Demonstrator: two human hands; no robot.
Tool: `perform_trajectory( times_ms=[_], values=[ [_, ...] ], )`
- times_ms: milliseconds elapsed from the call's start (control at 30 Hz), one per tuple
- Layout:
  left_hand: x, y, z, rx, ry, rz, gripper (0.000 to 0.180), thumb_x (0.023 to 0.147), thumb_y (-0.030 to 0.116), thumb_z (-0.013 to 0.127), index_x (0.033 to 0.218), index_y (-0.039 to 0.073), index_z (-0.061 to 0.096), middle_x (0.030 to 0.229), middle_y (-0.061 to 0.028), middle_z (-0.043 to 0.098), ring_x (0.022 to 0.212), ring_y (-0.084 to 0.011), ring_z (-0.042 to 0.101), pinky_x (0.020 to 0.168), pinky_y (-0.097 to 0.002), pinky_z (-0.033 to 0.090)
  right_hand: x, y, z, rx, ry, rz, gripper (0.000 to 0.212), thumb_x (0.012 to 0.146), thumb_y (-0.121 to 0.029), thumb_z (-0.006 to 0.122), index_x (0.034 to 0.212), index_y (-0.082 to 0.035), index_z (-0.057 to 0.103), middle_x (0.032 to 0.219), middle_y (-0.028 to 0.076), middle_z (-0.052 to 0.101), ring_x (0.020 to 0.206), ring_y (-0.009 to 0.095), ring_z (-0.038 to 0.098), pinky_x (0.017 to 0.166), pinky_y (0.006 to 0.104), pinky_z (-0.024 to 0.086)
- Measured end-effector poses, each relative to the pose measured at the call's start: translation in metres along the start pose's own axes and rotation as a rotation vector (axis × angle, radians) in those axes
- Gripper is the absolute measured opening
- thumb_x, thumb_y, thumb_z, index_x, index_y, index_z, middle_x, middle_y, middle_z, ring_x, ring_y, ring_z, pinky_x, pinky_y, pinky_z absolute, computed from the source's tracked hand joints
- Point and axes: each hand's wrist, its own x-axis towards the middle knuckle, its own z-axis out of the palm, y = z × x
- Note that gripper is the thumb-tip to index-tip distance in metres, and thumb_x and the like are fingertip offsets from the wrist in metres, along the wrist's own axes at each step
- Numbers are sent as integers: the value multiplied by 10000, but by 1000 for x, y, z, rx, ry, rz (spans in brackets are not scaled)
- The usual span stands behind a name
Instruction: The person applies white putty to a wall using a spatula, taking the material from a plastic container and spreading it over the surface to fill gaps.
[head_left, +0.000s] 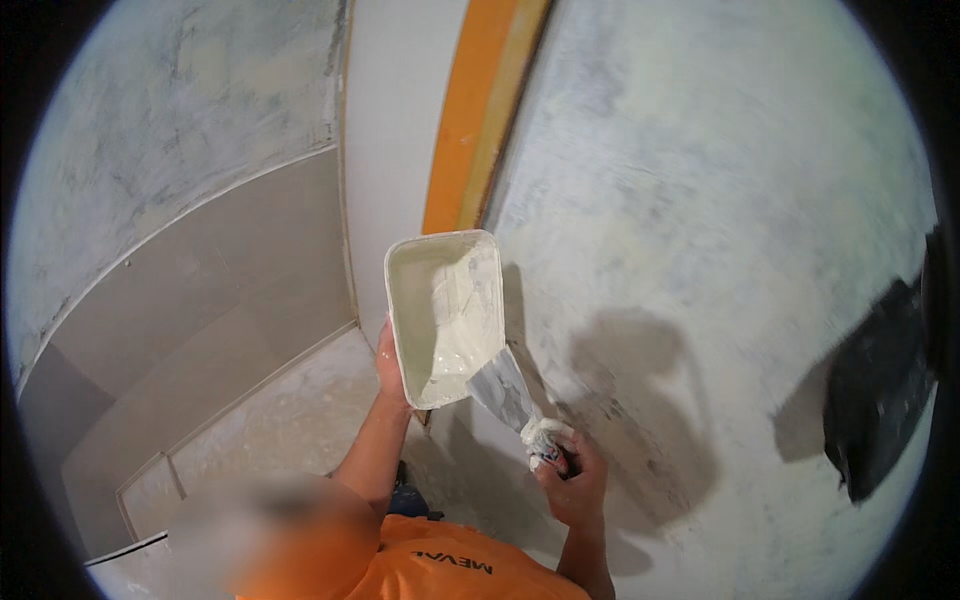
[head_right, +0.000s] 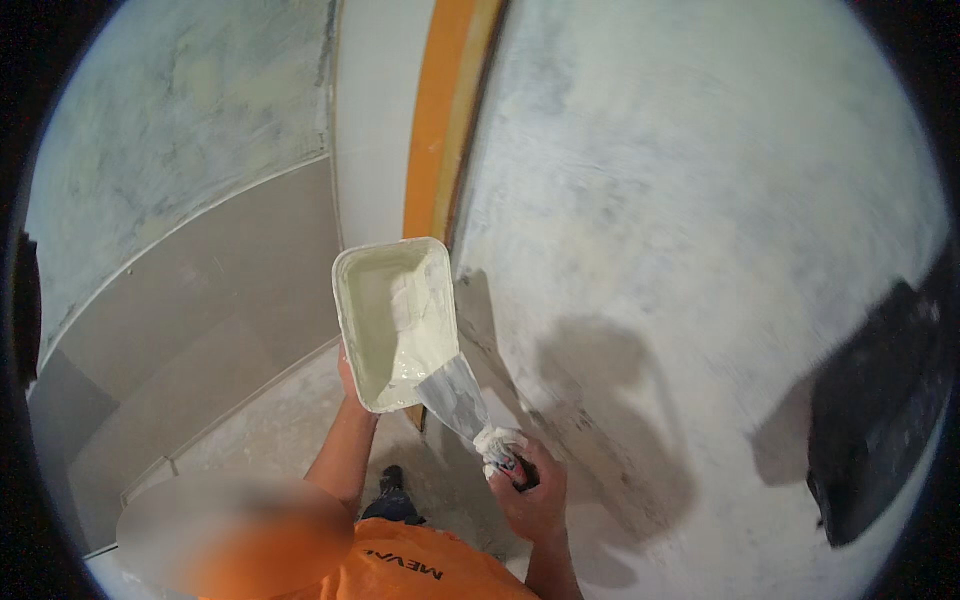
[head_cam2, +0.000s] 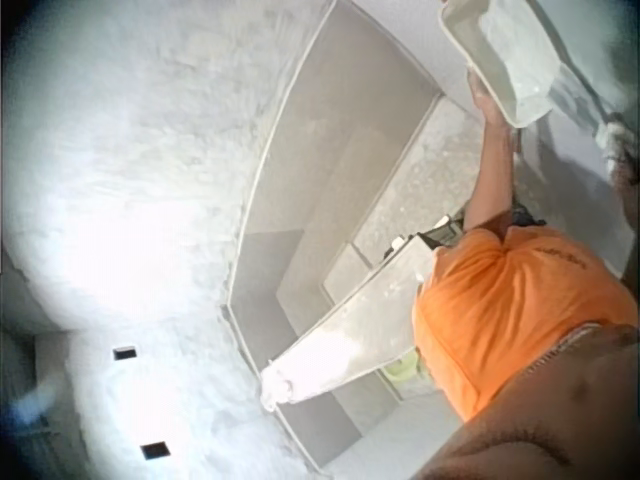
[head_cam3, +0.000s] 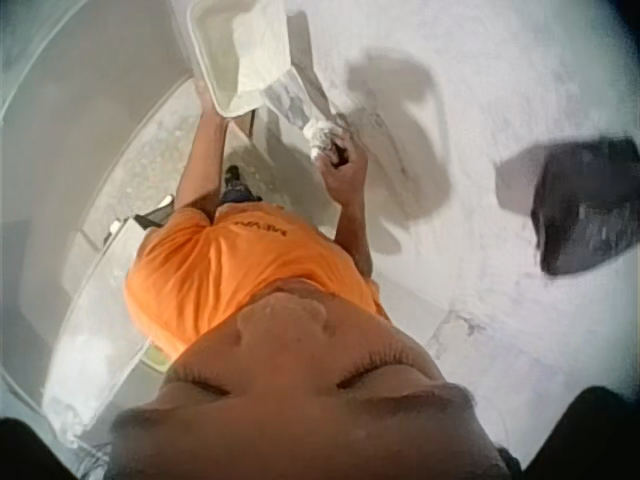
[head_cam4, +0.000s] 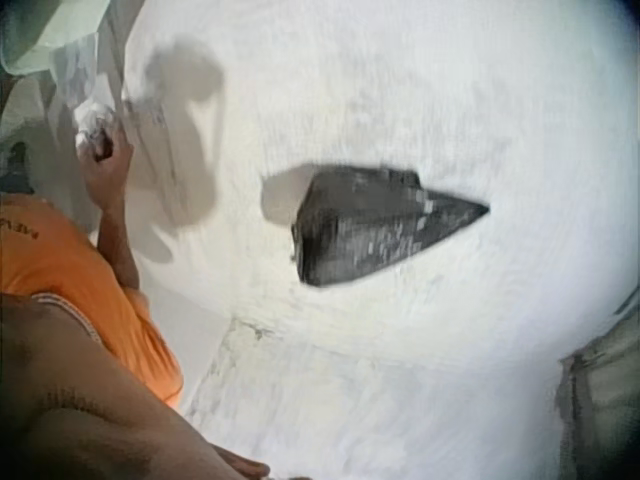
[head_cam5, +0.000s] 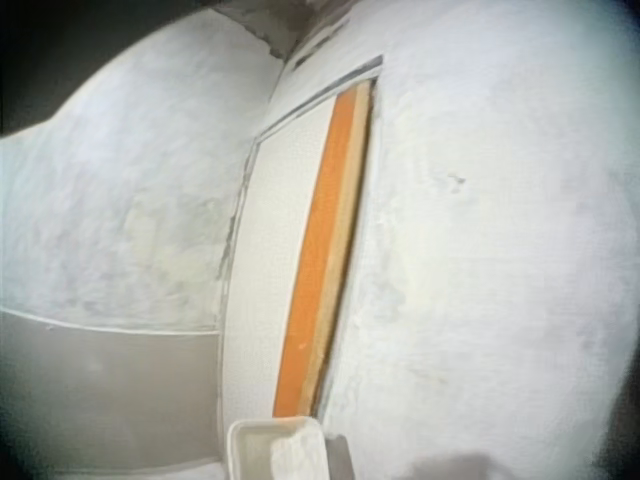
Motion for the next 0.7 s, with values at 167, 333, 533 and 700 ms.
perform_trajectory(
  times_ms=[167,333,533,700],
  values=[
    [52,64,-31,175,65,136,492,1036,379,386,1339,26,543,1248,-138,632,1094,-275,648,956,-420,536,100,-4,60,-166,-182,-91,413,783,-59,668,1193,-15,636,984,110,693,872,164,660,799,297,518],
    [71,109,-50,228,132,60,512,1038,428,410,1307,20,563,1207,-134,645,1075,-264,651,933,-407,534,156,-9,124,-238,-208,-302,385,805,-74,666,1182,-3,633,980,168,686,861,293,680,801,358,525],
    [98,160,-66,464,164,-8,602,1030,530,403,1336,24,519,1206,-152,622,1077,-254,639,940,-392,529,219,-39,218,-196,-172,-423,335,820,-66,661,1137,40,646,932,220,667,853,372,679,748,390,531],
    [114,191,-60,428,250,13,700,1018,583,390,1460,41,408,1334,-168,563,1199,-293,582,1014,-430,487,229,-40,269,-373,-313,-402,328,832,-43,631,1131,88,658,864,262,646,765,418,642,678,402,514]
  ],
)
